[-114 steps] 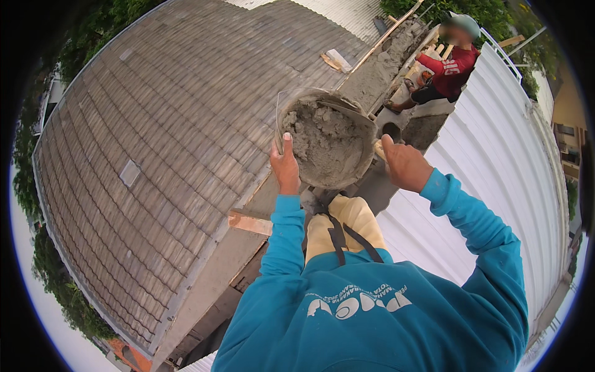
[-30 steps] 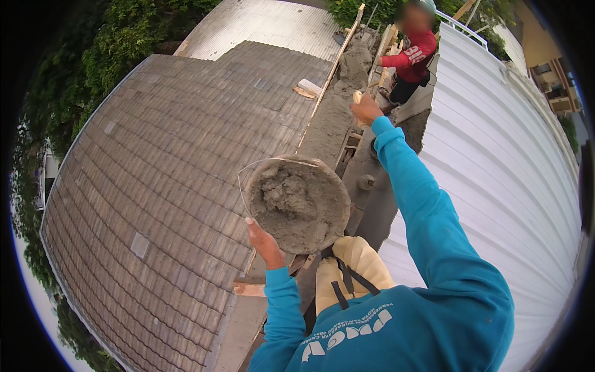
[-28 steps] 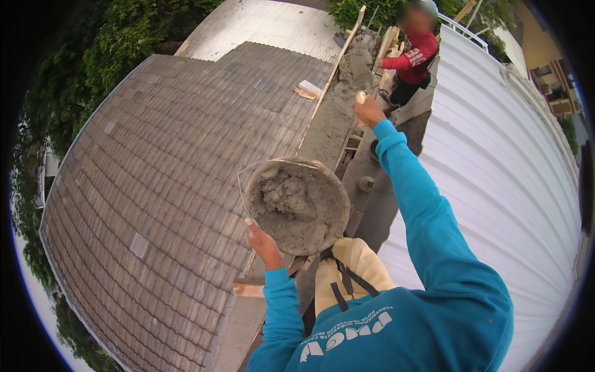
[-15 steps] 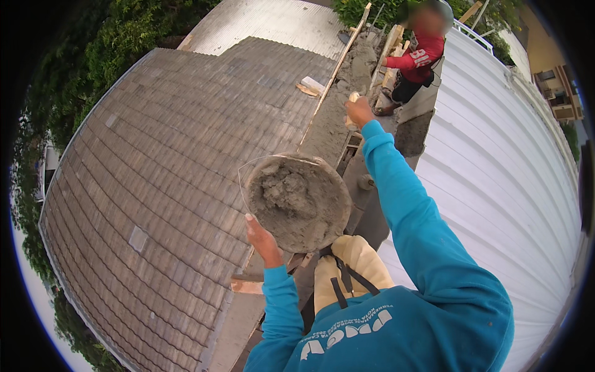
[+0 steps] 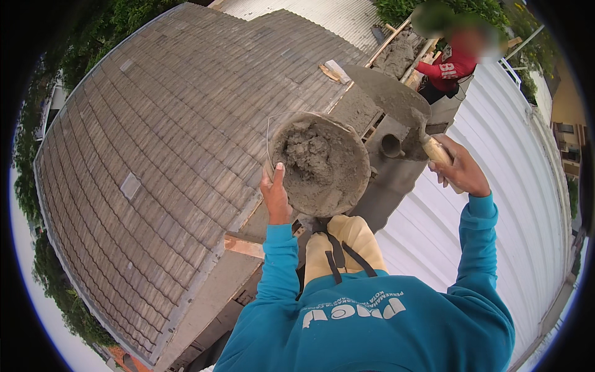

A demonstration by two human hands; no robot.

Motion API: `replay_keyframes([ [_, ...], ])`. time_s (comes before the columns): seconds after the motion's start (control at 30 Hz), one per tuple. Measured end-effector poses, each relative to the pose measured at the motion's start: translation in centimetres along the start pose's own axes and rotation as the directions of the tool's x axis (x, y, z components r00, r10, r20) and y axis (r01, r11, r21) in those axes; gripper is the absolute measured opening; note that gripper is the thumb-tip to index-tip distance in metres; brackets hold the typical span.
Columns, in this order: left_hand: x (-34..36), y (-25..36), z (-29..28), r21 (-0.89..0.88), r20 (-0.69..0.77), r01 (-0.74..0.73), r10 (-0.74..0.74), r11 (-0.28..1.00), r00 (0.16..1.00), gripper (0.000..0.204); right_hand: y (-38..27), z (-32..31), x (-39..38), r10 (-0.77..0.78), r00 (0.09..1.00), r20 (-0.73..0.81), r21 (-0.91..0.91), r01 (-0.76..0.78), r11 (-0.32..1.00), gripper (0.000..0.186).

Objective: The person scoops wet cement from a bucket using a trowel and applies it to the edge of a roof, smoothing the surface. Another worker is visible nearby also applying cement.

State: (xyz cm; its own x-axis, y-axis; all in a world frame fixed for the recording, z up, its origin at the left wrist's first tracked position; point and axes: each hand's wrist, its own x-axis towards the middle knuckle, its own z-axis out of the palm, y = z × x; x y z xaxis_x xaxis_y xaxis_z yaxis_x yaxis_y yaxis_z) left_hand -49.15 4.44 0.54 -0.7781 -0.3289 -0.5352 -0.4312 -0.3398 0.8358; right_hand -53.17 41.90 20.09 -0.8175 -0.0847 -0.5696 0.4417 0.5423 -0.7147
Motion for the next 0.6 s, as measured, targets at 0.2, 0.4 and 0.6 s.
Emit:
replay_keyframes([
  [0.2, -0.2, 0.7, 0.8, -0.09, 0.056, -0.1, 0.105, 0.991, 0.993, 0.068, -7.9, 3.2, 0.8, -0.272, 0.924, 0.269, -0.857, 0.359, 0.371, 0.038],
  [0.4, 0.7, -0.6, 1.0, -0.046, -0.051, -0.102, 0.1, 0.994, 0.994, 0.078, -4.5, 14.0, 11.2, -0.381, 0.764, 0.521, -0.805, 0.588, 0.08, 0.03],
  [0.6, 1.0, -1.6, 0.5, -0.06, -0.068, -0.11, 0.106, 0.992, 0.992, 0.08, -2.1, 12.7, 3.4, -0.25, 0.817, 0.519, -0.807, 0.565, 0.171, 0.033],
])
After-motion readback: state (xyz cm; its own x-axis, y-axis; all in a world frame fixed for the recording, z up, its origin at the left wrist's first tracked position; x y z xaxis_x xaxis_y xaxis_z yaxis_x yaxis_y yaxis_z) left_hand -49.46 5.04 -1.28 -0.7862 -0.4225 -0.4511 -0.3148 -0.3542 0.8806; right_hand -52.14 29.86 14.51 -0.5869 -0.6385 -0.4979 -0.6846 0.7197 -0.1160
